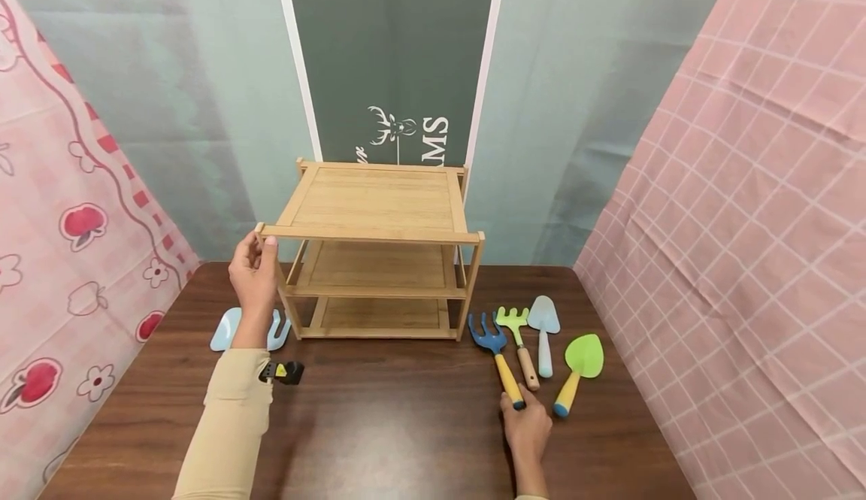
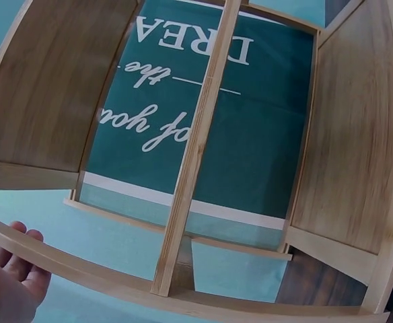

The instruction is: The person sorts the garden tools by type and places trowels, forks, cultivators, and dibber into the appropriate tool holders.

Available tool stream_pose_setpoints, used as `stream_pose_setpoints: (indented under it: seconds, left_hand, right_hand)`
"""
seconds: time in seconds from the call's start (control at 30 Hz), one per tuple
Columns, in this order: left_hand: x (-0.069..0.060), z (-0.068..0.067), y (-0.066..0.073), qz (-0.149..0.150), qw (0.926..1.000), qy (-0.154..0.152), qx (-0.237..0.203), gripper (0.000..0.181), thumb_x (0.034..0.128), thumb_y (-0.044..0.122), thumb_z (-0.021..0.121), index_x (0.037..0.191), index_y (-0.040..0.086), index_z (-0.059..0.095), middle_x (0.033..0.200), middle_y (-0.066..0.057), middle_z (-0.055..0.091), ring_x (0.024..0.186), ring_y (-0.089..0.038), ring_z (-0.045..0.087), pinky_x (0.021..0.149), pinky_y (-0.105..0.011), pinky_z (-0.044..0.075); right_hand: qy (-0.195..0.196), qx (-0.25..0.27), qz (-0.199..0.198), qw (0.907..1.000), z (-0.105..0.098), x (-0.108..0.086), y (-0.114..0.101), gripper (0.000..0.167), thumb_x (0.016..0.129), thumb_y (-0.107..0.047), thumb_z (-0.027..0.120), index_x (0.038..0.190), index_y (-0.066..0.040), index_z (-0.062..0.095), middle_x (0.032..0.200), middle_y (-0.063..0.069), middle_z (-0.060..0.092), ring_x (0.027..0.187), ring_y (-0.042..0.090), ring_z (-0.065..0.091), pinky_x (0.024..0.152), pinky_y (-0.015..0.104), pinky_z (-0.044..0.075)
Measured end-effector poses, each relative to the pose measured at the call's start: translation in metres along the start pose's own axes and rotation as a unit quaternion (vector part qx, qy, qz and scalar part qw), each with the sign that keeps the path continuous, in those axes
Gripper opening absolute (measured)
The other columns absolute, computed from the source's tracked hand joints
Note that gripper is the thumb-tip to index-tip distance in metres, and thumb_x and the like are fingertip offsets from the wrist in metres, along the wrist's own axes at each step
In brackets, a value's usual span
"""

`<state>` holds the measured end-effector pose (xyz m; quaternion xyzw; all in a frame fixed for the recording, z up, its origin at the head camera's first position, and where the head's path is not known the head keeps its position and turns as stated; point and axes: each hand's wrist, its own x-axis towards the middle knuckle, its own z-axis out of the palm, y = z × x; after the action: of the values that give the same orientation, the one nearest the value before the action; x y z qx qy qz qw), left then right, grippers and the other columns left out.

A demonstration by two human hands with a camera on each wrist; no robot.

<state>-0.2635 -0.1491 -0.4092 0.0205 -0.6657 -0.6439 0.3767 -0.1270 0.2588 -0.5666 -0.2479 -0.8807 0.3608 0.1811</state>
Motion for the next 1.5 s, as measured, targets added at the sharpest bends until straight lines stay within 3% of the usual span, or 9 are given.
stream_pose_setpoints:
  seconds: [0.23,0.4,0.5,0.87,1.03,1.17,1.33,1.43,1.5]
  left_hand:
    - [0.003,0.004,0.002,-0.004,0.9987,0.034,0.036,0.042,0.0894,0.037,0.061,0.117,0.005,0.062,0.092,-0.004,0.061,0.081,-0.009,0.052,0.073,-0.024,0.038]
    - [0.002,0.008,0.006,-0.007,0.9976,0.054,0.042,0.040,0.0873,0.043,0.061,0.093,0.003,0.060,0.076,0.002,0.049,0.072,-0.013,0.044,0.066,-0.027,0.033]
    - [0.001,0.009,0.007,-0.012,0.9984,0.050,0.026,0.036,0.0875,0.041,0.061,0.084,0.007,0.053,0.073,0.001,0.045,0.069,-0.014,0.042,0.065,-0.029,0.031]
    - [0.001,0.010,0.006,-0.021,0.9987,0.046,0.007,0.028,0.0886,0.037,0.060,0.079,0.012,0.051,0.070,0.002,0.045,0.065,-0.014,0.039,0.063,-0.029,0.029]
    - [0.003,0.010,0.008,-0.026,0.9989,0.038,0.003,0.026,0.0894,0.033,0.060,0.078,0.012,0.050,0.071,0.003,0.047,0.067,-0.011,0.044,0.064,-0.028,0.032]
    - [0.000,0.011,0.022,-0.026,0.9991,0.033,-0.004,0.023,0.0908,0.023,0.058,0.078,0.007,0.049,0.071,0.002,0.046,0.067,-0.009,0.045,0.064,-0.027,0.032]
    - [-0.006,0.011,0.045,-0.031,0.9989,0.030,-0.016,0.020,0.0915,0.018,0.055,0.076,0.007,0.048,0.070,0.003,0.046,0.068,-0.015,0.046,0.065,-0.027,0.032]
    - [-0.006,0.011,0.047,-0.042,0.9985,0.025,-0.027,0.022,0.0915,0.018,0.055,0.073,0.010,0.046,0.069,0.002,0.047,0.070,-0.020,0.046,0.065,-0.027,0.033]
    - [-0.004,0.012,0.048,-0.048,0.9980,0.019,-0.036,0.023,0.0914,0.017,0.054,0.071,0.011,0.043,0.069,0.000,0.047,0.070,-0.020,0.046,0.066,-0.027,0.034]
  right_hand:
    - [0.100,0.082,-0.018,0.9915,0.005,-0.004,-0.004,0.037,0.074,-0.012,0.074,0.109,0.001,0.067,0.092,0.025,0.065,0.079,0.034,0.061,0.070,0.045,0.045]
    - [0.161,0.101,-0.032,0.9813,0.009,-0.007,-0.004,0.033,0.072,-0.012,0.077,0.103,-0.002,0.071,0.080,0.020,0.067,0.060,0.006,0.057,0.056,0.013,0.040]
    - [0.188,0.121,-0.051,0.9733,0.011,-0.010,-0.003,0.031,0.071,-0.010,0.078,0.099,0.000,0.071,0.073,0.018,0.067,0.052,-0.008,0.048,0.051,0.006,0.034]
    - [0.225,0.162,-0.126,0.9527,0.011,-0.015,-0.007,0.030,0.067,0.001,0.079,0.096,0.003,0.071,0.060,0.013,0.062,0.045,-0.005,0.040,0.046,0.008,0.032]
    - [0.233,0.158,-0.148,0.9481,0.011,-0.015,-0.008,0.031,0.067,0.003,0.079,0.096,0.005,0.070,0.059,0.011,0.060,0.044,-0.002,0.039,0.047,0.008,0.030]
    - [0.250,0.172,-0.142,0.9421,0.014,-0.015,-0.005,0.031,0.067,0.000,0.079,0.096,0.004,0.071,0.064,0.013,0.062,0.047,-0.005,0.042,0.048,0.007,0.032]
    - [0.279,0.205,-0.131,0.9290,0.030,-0.009,0.020,0.031,0.071,-0.011,0.080,0.100,-0.008,0.073,0.078,0.004,0.066,0.060,-0.008,0.056,0.053,0.006,0.040]
    - [0.289,0.210,-0.157,0.9206,0.032,-0.008,0.028,0.031,0.073,-0.017,0.079,0.103,-0.012,0.073,0.084,-0.001,0.067,0.064,-0.008,0.057,0.054,0.006,0.041]
    - [0.291,0.212,-0.168,0.9176,0.023,-0.013,0.015,0.031,0.073,-0.013,0.079,0.103,-0.007,0.072,0.082,0.003,0.067,0.059,-0.006,0.055,0.053,0.006,0.040]
